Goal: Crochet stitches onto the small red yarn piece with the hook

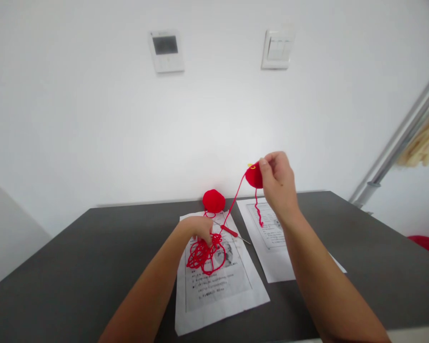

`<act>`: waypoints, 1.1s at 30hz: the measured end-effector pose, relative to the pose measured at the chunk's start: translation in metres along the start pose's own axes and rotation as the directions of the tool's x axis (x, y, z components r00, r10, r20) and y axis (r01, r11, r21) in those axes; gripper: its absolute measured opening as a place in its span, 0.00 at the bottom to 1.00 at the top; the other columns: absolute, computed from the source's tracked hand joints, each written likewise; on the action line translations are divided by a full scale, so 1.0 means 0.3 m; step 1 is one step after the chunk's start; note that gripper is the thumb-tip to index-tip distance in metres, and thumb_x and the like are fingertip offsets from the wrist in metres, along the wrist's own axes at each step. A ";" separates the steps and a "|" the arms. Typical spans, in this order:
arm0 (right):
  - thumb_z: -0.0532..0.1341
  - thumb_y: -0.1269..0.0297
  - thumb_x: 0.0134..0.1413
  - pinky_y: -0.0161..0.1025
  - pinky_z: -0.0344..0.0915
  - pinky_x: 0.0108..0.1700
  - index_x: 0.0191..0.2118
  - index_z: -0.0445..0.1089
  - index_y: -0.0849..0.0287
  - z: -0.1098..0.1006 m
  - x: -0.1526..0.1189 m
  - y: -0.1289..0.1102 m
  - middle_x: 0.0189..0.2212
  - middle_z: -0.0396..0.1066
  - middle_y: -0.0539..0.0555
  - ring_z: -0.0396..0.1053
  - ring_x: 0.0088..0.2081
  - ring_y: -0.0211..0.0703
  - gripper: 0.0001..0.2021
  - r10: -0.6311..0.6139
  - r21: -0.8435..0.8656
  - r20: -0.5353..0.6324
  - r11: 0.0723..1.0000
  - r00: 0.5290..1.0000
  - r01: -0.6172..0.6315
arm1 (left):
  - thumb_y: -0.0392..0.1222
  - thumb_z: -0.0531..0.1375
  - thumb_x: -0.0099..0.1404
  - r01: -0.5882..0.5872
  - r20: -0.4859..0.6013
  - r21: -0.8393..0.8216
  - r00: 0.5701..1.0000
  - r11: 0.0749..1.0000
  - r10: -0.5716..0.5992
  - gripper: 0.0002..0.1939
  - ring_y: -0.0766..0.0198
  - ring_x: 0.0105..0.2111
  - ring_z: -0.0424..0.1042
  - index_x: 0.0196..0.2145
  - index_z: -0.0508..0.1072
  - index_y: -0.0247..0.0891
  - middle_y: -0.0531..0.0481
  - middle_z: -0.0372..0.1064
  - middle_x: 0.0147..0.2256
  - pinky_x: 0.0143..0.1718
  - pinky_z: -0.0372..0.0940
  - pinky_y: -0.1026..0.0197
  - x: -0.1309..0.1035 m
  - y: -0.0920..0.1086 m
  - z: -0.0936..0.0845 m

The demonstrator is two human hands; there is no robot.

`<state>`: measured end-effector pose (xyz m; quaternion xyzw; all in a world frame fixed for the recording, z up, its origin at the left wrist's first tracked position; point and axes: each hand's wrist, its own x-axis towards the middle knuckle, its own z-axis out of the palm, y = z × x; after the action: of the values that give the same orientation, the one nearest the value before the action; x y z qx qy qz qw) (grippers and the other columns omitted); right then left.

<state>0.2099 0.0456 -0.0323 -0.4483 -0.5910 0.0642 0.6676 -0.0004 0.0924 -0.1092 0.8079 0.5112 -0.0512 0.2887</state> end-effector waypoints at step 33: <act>0.58 0.63 0.62 0.39 0.62 0.32 0.32 0.66 0.56 0.056 -0.085 -0.113 0.30 0.70 0.51 0.67 0.31 0.41 0.07 -0.093 0.064 0.426 0.995 0.900 0.073 | 0.43 0.73 0.49 -0.636 -0.652 -0.711 0.756 0.299 0.059 0.18 0.68 0.27 0.72 0.34 0.71 0.38 0.54 0.75 0.29 0.31 0.67 0.64 -0.222 0.201 -0.096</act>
<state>0.1731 0.0186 -0.0298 -0.3821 -0.7400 0.1462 0.5339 0.0138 0.0357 -0.0352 0.5875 0.3091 0.5197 0.5378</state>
